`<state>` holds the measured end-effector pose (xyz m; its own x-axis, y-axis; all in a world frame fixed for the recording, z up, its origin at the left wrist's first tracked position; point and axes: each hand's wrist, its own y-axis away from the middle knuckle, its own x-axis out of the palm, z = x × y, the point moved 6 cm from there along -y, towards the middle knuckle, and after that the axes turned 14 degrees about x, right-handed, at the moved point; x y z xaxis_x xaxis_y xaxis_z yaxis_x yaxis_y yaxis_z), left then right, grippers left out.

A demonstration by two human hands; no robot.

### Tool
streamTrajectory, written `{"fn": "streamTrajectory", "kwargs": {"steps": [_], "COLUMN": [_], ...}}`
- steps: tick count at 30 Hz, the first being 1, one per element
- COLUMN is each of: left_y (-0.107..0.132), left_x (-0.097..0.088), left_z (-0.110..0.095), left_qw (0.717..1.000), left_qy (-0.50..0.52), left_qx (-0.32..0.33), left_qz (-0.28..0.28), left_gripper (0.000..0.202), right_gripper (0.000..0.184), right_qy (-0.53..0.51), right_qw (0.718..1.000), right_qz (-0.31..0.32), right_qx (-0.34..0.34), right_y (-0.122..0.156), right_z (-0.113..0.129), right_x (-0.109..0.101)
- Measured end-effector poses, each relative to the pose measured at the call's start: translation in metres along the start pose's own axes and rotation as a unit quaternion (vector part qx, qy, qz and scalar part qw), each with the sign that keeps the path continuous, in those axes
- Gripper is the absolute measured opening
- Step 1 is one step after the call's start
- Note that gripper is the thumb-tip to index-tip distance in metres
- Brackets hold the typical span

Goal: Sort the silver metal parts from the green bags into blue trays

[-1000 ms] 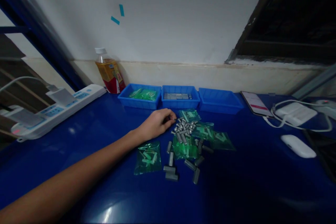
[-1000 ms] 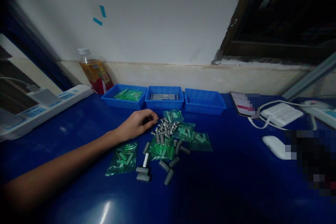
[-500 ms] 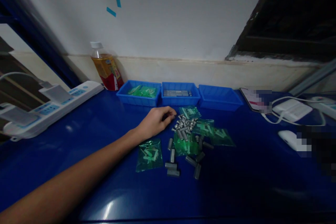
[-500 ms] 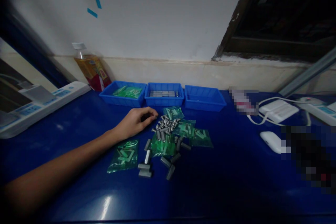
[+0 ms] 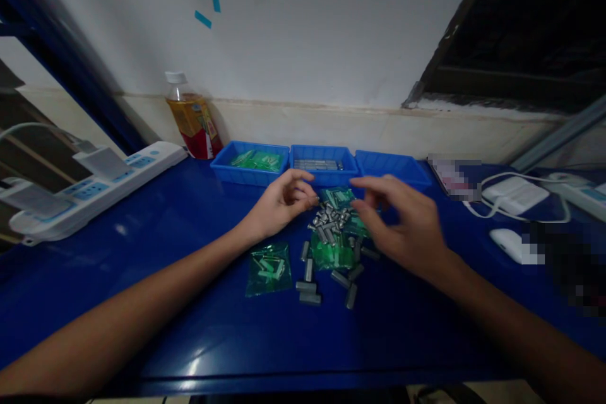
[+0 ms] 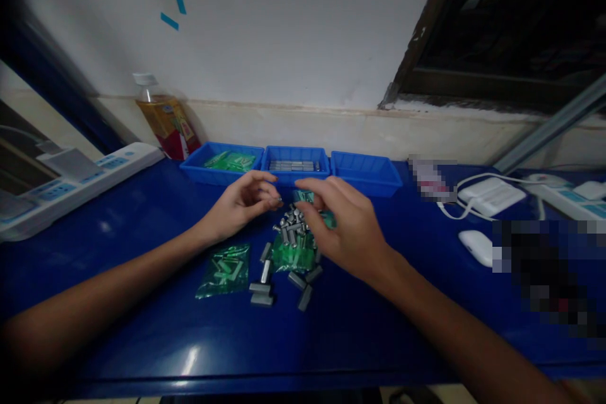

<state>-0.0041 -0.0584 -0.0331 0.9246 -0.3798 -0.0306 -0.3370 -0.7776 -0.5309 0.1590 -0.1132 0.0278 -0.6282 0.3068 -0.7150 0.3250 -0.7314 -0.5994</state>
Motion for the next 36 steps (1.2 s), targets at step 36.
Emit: {"fn": "streamTrajectory", "kwargs": {"steps": [36], "left_y": [0.004], "left_x": [-0.003], "left_z": [0.005], "left_qw": [0.976], "left_qy": [-0.178], "left_qx": [-0.012], "left_qz": [0.126], "left_gripper": [0.013], "right_gripper": [0.018], "right_qy": [0.124], "right_qw": [0.988], "right_qz": [-0.083], "right_qx": [0.025], "right_y": [-0.007], "right_z": [-0.049], "right_x": [0.018]}}
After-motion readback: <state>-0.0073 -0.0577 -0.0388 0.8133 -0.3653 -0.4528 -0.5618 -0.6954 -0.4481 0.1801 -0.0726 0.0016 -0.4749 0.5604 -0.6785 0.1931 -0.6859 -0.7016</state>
